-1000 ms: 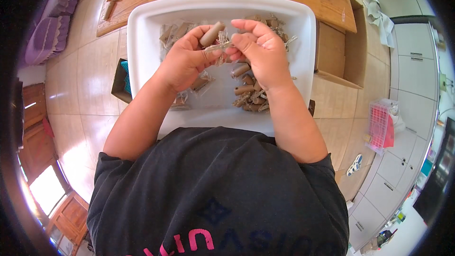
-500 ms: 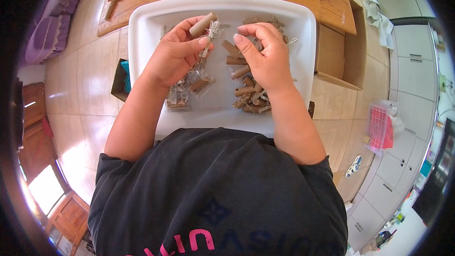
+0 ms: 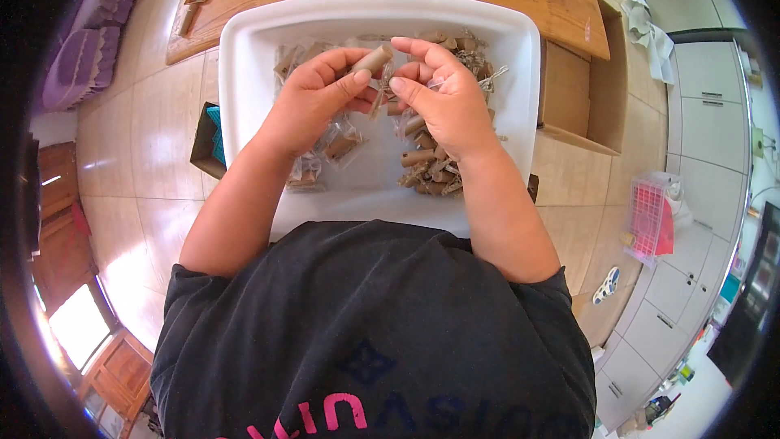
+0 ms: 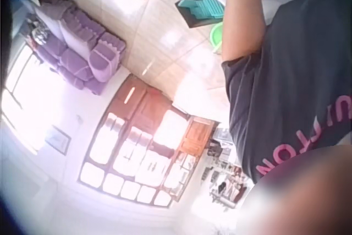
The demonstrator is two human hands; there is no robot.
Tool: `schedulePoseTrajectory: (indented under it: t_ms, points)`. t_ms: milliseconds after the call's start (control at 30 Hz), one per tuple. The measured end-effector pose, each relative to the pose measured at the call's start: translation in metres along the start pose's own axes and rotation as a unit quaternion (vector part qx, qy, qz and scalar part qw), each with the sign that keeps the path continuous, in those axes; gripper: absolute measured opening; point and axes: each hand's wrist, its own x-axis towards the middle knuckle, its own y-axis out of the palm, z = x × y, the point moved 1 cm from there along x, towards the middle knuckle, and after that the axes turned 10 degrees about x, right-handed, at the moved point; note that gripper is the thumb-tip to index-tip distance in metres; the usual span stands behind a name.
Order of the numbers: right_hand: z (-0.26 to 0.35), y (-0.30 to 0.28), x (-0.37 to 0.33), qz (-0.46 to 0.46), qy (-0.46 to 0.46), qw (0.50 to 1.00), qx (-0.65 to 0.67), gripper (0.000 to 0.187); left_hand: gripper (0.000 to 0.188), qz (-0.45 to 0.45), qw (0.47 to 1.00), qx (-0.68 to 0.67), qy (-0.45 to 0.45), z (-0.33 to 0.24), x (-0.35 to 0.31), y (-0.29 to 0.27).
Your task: Packaging small cardboard tubes into clear plastic bags.
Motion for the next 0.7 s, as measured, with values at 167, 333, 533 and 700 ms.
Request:
schedulePoseTrajectory:
  t_ms: [167, 333, 533, 700]
  points:
    - [-0.002, 0.006, 0.000, -0.009, -0.001, 1.000, -0.011, 0.041, 0.028, -0.024, 1.000, 0.003, 0.005, 0.005, 0.002, 0.000]
    - [-0.010, 0.001, 0.001, -0.052, -0.037, 0.992, -0.106, 0.031, 0.027, -0.029, 0.998, 0.049, 0.016, 0.007, 0.000, 0.004]
    - [0.001, -0.001, -0.001, -0.058, -0.007, 0.997, -0.046, 0.023, 0.025, -0.072, 0.994, 0.073, 0.021, 0.006, 0.000, 0.002]
    - [0.004, 0.001, 0.000, -0.087, -0.011, 0.995, 0.041, 0.017, 0.024, -0.099, 0.991, 0.092, 0.011, 0.007, 0.001, -0.002]
